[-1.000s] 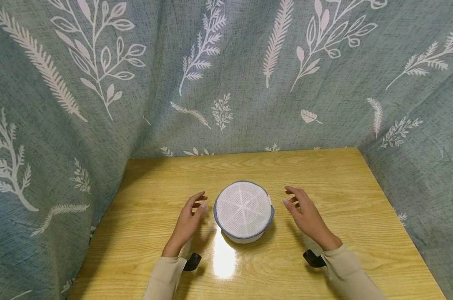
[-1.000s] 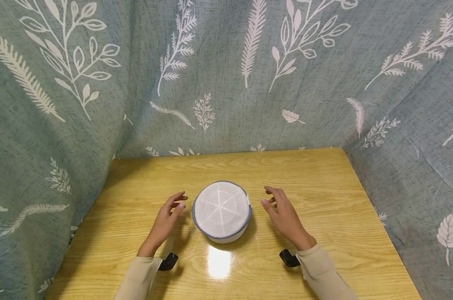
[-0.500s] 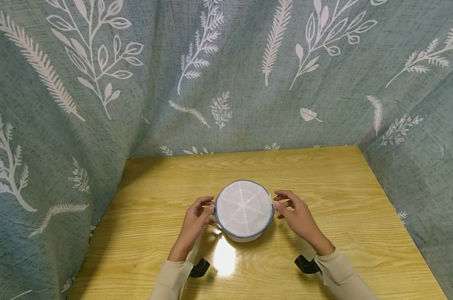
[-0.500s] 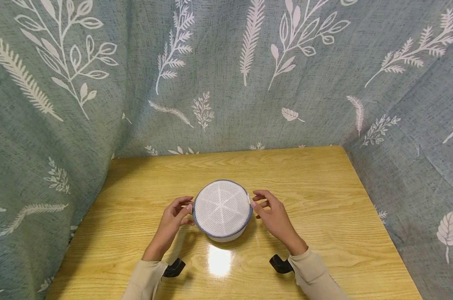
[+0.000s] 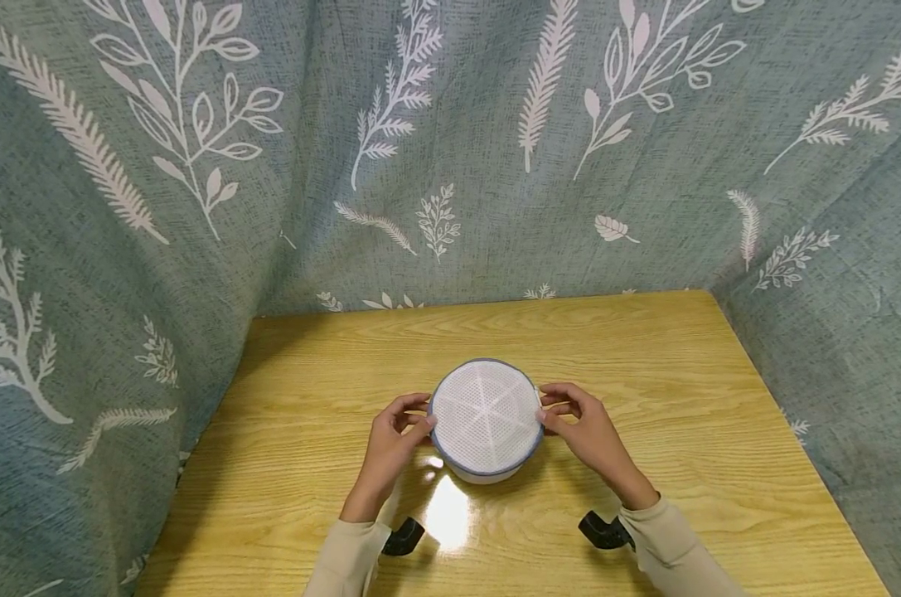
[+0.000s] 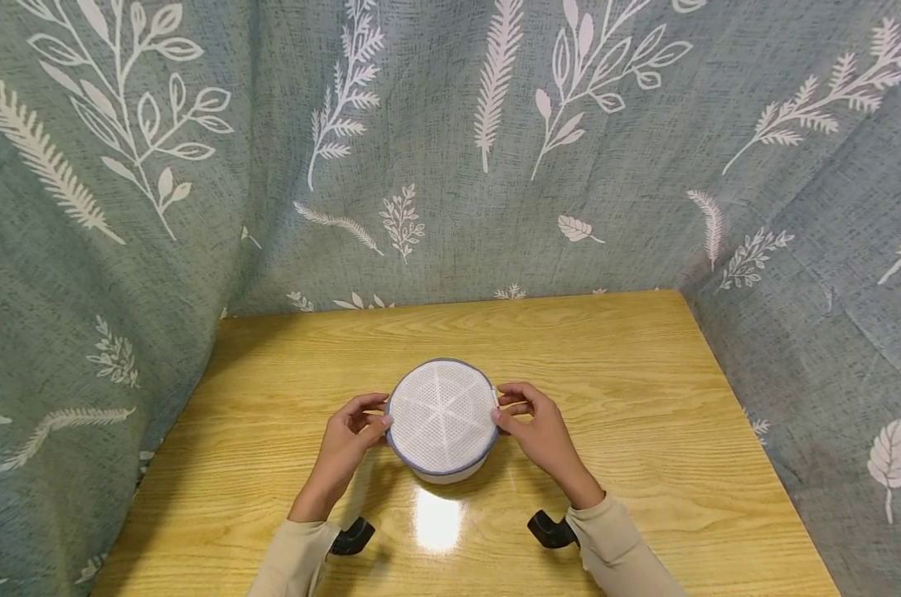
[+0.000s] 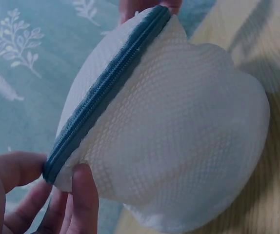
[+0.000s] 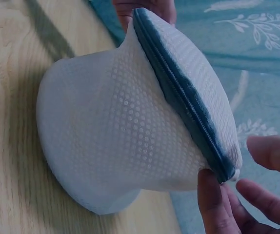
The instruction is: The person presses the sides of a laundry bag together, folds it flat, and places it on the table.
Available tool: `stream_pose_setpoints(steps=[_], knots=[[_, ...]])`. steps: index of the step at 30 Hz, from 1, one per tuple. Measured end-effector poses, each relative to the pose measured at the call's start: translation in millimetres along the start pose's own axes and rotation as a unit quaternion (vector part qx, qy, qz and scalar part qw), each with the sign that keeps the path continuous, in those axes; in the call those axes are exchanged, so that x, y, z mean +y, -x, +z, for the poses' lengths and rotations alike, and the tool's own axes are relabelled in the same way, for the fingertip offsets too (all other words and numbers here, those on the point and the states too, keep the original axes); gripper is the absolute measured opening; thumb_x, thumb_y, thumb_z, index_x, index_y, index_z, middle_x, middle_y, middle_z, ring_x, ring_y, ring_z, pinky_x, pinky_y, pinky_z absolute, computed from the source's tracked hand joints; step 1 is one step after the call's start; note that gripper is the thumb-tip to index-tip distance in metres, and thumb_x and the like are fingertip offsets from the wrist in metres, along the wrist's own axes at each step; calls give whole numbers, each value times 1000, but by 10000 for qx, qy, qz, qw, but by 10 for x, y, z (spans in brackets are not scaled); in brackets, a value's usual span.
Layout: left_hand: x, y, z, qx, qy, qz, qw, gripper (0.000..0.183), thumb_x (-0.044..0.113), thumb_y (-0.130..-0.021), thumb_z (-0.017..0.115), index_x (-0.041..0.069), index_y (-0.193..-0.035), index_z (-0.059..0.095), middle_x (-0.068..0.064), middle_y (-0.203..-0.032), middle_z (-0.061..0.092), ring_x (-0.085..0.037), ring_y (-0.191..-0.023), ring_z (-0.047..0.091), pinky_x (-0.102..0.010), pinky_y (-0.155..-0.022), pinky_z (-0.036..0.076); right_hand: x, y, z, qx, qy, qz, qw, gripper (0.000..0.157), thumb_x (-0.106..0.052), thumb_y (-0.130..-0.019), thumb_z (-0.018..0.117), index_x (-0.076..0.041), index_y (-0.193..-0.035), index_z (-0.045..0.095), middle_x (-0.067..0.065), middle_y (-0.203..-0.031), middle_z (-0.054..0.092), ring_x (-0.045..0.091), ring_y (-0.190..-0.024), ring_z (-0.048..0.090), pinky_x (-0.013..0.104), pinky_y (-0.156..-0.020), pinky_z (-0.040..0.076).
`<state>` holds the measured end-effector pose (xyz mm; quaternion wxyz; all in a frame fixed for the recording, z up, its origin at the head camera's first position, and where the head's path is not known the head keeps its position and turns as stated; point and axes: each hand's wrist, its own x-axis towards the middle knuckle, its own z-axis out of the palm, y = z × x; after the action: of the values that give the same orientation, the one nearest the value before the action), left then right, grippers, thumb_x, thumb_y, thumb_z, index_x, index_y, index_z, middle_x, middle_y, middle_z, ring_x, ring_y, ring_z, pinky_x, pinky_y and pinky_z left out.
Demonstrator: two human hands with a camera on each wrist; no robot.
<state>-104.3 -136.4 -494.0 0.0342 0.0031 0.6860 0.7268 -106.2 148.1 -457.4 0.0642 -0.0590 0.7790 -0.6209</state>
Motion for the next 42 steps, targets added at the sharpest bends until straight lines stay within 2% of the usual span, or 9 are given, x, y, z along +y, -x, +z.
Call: stream_pose_setpoints(steps=[4,8,15,19,23,27,32,39,42], knots=[[-7,-8,17,73,-33,14,10000,33,2,-84,67,0,-116,60,-19,-107,54,-22,-83,58,-53,-69,53,-62,21,17,61,193,61,9998,39,-3,-85,66,6,-121,54,23,-108,57,36,-95,59,28,-70,54],[-10,-21,30,180,-178,-15,9997,33,1,-82,68,1,-115,61,-17,-107,56,-22,-82,59,-53,-69,53,-9,-4,31,79,113,131,9998,40,-3,-84,67,5,-122,54,22,-109,57,36,-95,58,25,-69,53],[-28,-62,26,263,-355,-259,9987,35,-1,-81,69,1,-116,62,-17,-107,58,-25,-83,59,-48,-70,55,303,-131,57,153,-27,352,9993,43,-11,-82,71,-4,-122,56,16,-108,58,27,-93,59,27,-70,53],[-52,-77,15,379,-626,-285,9969,37,-1,-80,70,1,-116,62,-17,-106,59,-27,-85,58,-39,-67,56,370,-171,93,229,-65,434,9988,42,-14,-81,73,-7,-120,58,14,-107,57,25,-91,59,28,-69,53],[-89,-82,21,561,-782,-341,9948,35,-2,-79,70,2,-113,64,-15,-104,60,-28,-85,58,-34,-66,55,398,-201,130,287,-169,439,9985,41,-9,-80,73,-3,-118,59,16,-105,57,28,-89,59,28,-67,54],[-136,-88,28,666,-680,-364,9948,34,-5,-78,69,1,-111,65,-16,-102,59,-26,-82,58,-32,-64,56,422,-222,169,365,-218,497,9979,40,-6,-79,73,-1,-116,59,17,-103,57,27,-87,60,26,-66,53],[-199,-104,24,696,-474,-417,9956,34,-9,-77,68,-1,-110,64,-18,-100,58,-21,-77,59,-32,-62,57,477,-245,209,468,-167,602,9969,38,-3,-78,73,-2,-114,60,16,-100,57,24,-84,60,25,-65,52],[-287,-112,5,679,-634,-550,9942,33,-9,-79,67,-3,-111,63,-18,-102,57,-20,-77,61,-32,-62,57,593,-273,265,510,-105,633,9966,37,-1,-78,73,-2,-113,61,15,-98,57,22,-80,60,24,-64,52],[-334,-120,5,721,-655,-586,9935,33,-9,-78,67,-3,-110,63,-18,-101,57,-21,-76,63,-32,-61,57,471,-237,284,467,-85,676,9966,37,2,-78,72,3,-113,60,20,-98,56,25,-80,60,23,-62,52]])
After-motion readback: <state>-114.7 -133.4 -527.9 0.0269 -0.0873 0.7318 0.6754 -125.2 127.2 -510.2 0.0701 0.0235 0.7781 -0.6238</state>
